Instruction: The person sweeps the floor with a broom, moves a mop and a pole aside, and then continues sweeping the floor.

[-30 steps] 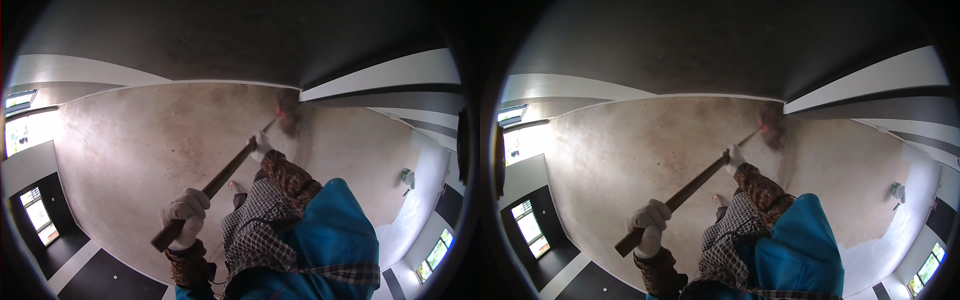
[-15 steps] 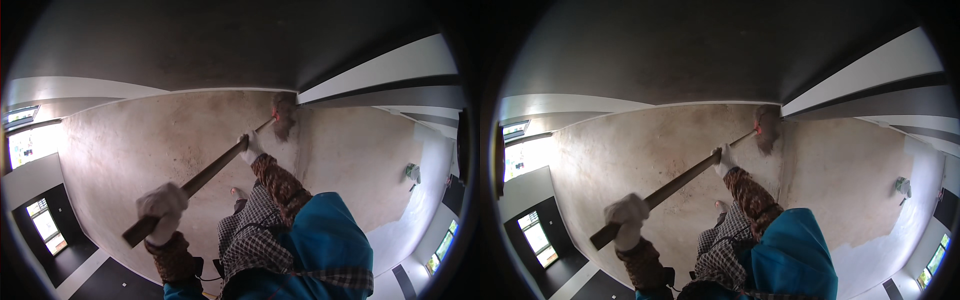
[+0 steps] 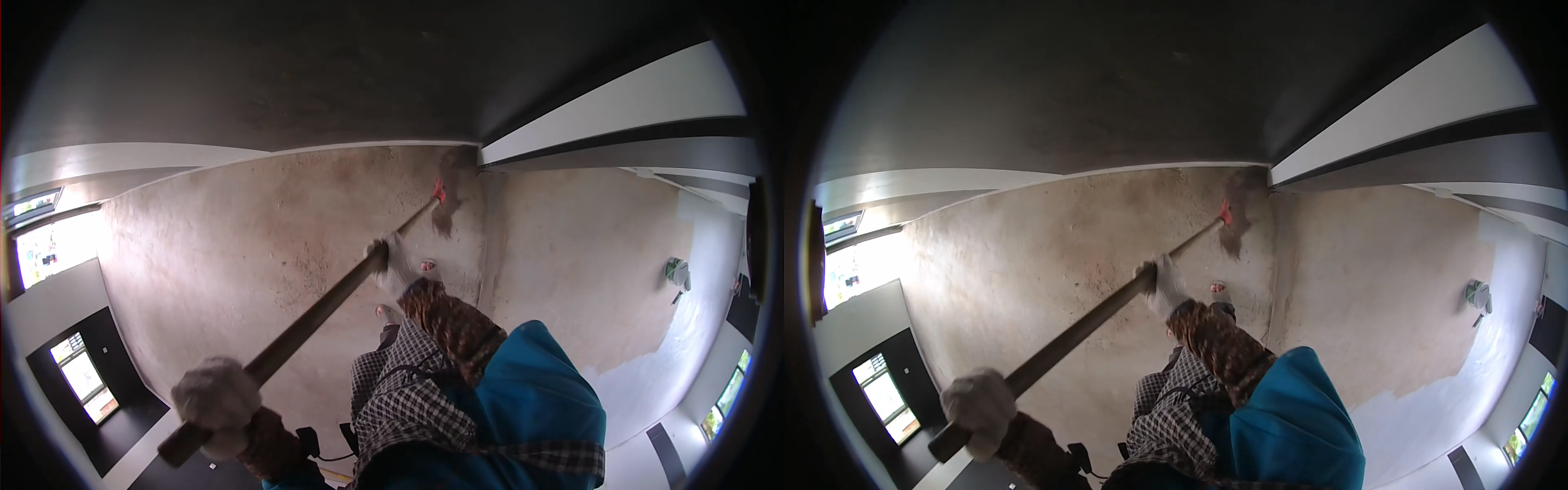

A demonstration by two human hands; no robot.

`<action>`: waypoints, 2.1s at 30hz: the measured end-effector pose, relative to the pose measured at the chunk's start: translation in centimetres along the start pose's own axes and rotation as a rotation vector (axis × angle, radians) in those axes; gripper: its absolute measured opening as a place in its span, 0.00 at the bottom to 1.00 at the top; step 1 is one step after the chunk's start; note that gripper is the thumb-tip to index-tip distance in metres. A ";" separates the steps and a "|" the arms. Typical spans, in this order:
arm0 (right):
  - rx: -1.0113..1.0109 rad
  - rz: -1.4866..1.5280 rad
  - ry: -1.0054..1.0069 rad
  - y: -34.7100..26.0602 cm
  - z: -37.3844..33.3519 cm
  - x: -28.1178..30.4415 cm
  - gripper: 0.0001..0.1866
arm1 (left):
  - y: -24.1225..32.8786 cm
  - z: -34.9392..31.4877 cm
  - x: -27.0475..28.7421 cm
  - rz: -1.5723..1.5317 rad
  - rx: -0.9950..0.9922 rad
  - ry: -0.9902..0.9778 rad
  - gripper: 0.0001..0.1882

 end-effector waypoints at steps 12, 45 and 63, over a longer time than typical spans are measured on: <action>0.022 -0.039 -0.018 -1.8 4.7 0.8 0.06 | -2.9 -0.9 -1.4 0.006 0.125 0.016 0.17; -0.117 -0.521 0.236 3.3 -2.3 2.1 0.06 | 3.7 -7.3 -0.7 0.138 0.088 0.234 0.18; -0.243 -1.035 0.236 23.9 8.3 1.8 0.08 | 8.9 -17.5 16.7 0.275 0.066 0.427 0.16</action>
Point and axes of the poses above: each hand's wrist, its own z-axis towards the middle knuckle, its own x-axis out of the back of the hand, y = z × x, the point moved 8 cm from there along z, towards the middle knuckle, and after that the axes turned 10 degrees about -x, right-handed, at the moved point
